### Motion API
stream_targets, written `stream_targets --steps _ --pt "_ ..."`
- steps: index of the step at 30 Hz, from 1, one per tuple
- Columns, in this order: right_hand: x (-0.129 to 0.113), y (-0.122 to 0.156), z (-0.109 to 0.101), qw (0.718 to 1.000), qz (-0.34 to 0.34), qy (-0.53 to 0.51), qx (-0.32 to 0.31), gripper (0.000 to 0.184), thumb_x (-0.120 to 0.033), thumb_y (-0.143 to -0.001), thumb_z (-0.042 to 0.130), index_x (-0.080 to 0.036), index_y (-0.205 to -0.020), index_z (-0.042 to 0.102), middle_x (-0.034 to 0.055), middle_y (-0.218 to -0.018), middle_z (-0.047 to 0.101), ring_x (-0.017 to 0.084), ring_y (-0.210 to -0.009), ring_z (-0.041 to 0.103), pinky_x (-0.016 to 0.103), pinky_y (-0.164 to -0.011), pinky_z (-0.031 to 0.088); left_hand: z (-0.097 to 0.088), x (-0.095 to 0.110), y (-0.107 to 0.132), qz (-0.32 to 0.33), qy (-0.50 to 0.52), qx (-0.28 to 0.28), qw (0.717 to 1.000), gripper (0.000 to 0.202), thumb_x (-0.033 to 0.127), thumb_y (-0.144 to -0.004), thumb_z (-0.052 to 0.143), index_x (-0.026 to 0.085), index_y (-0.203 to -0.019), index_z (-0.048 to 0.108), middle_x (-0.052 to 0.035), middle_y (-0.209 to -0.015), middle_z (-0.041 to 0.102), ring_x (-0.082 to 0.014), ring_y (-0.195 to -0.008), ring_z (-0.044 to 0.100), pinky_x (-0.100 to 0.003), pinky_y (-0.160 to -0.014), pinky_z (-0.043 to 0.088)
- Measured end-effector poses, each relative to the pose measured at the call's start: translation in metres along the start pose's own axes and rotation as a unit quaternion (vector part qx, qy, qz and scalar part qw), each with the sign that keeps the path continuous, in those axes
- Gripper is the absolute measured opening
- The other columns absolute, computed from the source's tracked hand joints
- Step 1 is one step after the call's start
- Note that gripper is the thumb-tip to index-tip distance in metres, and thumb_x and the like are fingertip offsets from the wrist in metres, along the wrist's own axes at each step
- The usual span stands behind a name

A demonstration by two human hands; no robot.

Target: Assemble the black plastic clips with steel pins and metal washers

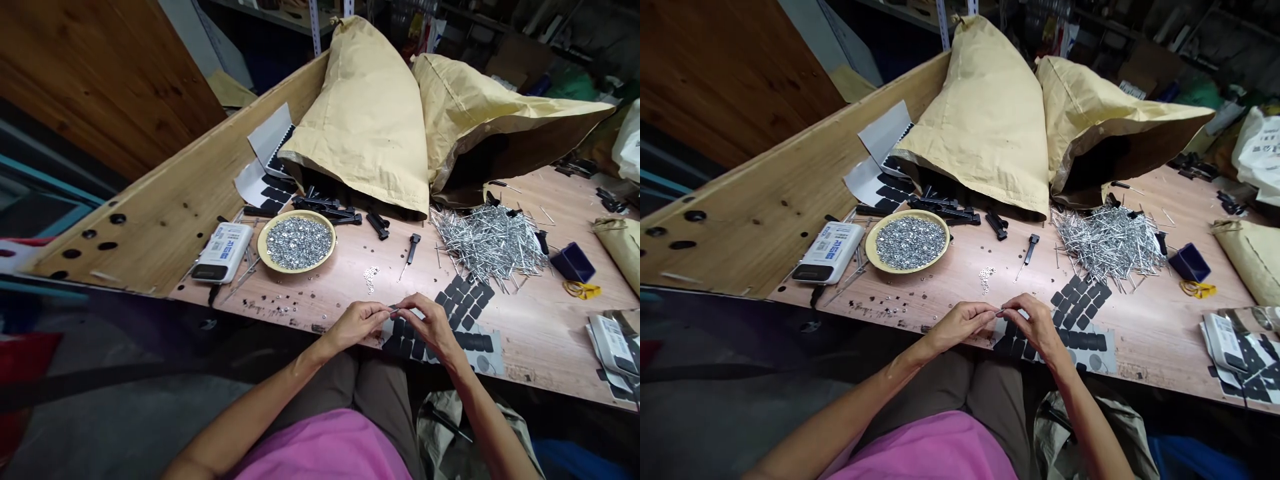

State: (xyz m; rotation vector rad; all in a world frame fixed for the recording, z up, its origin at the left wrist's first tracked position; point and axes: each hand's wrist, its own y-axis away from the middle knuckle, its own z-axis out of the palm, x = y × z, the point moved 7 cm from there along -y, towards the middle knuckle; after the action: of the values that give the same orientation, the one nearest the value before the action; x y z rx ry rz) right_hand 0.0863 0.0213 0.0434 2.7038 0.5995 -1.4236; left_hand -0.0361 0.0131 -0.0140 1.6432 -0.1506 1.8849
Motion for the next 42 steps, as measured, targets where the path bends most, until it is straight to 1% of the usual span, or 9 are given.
stream_targets --steps 8,13,19,24,28,31,33,38,42 --pt "-0.009 0.012 0.014 0.972 -0.111 0.198 -0.065 0.028 -0.028 -0.095 0.035 -0.020 -0.091 0.061 0.0075 -0.078 0.062 0.018 -0.070 0.053 0.031 -0.067 0.041 0.003 -0.001 0.000 0.061 -0.078 -0.009 0.995 0.046 0.050 -0.080 0.050 0.010 -0.091 0.069 0.0039 -0.050 0.042 -0.0079 -0.046 0.037 -0.020 -0.045 0.030" --pt "-0.004 0.016 0.015 0.968 -0.120 0.214 -0.047 0.028 -0.025 -0.095 0.032 -0.020 -0.089 0.060 0.0061 -0.074 0.059 0.018 -0.068 0.050 0.030 -0.065 0.040 0.005 0.011 0.009 0.206 -0.279 0.079 0.934 0.030 0.026 -0.087 0.043 0.017 -0.099 0.069 -0.0080 -0.079 0.067 -0.0162 -0.071 0.059 -0.027 -0.070 0.046" --pt "0.008 0.017 0.014 0.990 -0.039 0.137 0.005 0.035 -0.039 -0.092 0.035 -0.021 -0.072 0.057 0.0041 -0.064 0.053 0.017 -0.062 0.047 0.030 -0.062 0.039 0.013 0.009 0.011 0.244 -0.374 0.081 0.891 0.032 0.020 -0.090 0.038 0.017 -0.104 0.066 -0.0081 -0.076 0.066 -0.0159 -0.069 0.061 -0.025 -0.068 0.048" --pt "0.034 0.015 0.031 0.974 0.214 -0.072 -0.005 0.057 -0.061 -0.086 0.028 -0.024 -0.045 0.038 -0.0033 -0.039 0.037 0.012 -0.038 0.036 0.026 -0.045 0.032 0.016 0.009 0.009 0.254 -0.429 0.076 0.864 0.035 0.017 -0.090 0.033 0.015 -0.105 0.065 -0.0083 -0.069 0.064 -0.0166 -0.065 0.060 -0.026 -0.066 0.048" --pt "0.035 0.015 0.025 0.956 0.287 -0.044 -0.035 0.064 -0.062 -0.087 0.025 -0.023 -0.037 0.035 -0.0023 -0.032 0.035 0.012 -0.036 0.037 0.026 -0.046 0.030 0.014 0.014 0.008 0.231 -0.358 0.101 0.899 0.030 0.025 -0.088 0.040 0.017 -0.099 0.067 -0.0089 -0.075 0.066 -0.0176 -0.071 0.061 -0.028 -0.071 0.048" --pt "0.026 0.025 -0.010 0.955 0.262 0.087 0.110 0.052 -0.059 -0.085 0.037 -0.023 -0.050 0.049 0.0000 -0.047 0.050 0.014 -0.046 0.044 0.025 -0.049 0.030 0.006 0.015 0.004 0.158 -0.197 0.150 0.956 0.029 0.036 -0.087 0.045 0.017 -0.094 0.067 -0.0071 -0.074 0.067 -0.0170 -0.070 0.061 -0.028 -0.071 0.049" --pt "0.020 0.039 -0.015 0.950 0.252 0.079 0.164 0.044 -0.058 -0.084 0.039 -0.023 -0.060 0.052 0.0007 -0.056 0.054 0.015 -0.051 0.048 0.025 -0.052 0.033 0.008 0.010 0.001 0.092 -0.051 0.148 0.983 0.033 0.043 -0.084 0.049 0.015 -0.090 0.065 -0.0050 -0.069 0.066 -0.0153 -0.065 0.060 -0.027 -0.068 0.049" --pt "0.006 0.065 0.034 0.944 0.239 -0.172 0.148 0.036 -0.055 -0.083 0.044 -0.022 -0.088 0.058 0.0013 -0.074 0.061 0.017 -0.071 0.058 0.027 -0.068 0.048 0.033 0.004 0.001 0.015 0.159 0.092 0.983 0.042 0.051 -0.071 0.062 0.013 -0.087 0.061 -0.0068 -0.078 0.068 -0.0124 -0.062 0.059 -0.026 -0.065 0.049" --pt "0.008 0.090 0.064 0.865 0.324 -0.341 0.175 0.037 -0.057 -0.081 0.044 -0.023 -0.093 0.052 -0.0066 -0.056 0.048 0.010 -0.038 0.042 0.022 -0.038 0.040 0.047 -0.007 0.009 -0.001 0.106 0.083 0.991 0.039 0.051 -0.070 0.063 0.014 -0.083 0.064 -0.0105 -0.100 0.064 -0.0123 -0.063 0.059 -0.024 -0.054 0.047"
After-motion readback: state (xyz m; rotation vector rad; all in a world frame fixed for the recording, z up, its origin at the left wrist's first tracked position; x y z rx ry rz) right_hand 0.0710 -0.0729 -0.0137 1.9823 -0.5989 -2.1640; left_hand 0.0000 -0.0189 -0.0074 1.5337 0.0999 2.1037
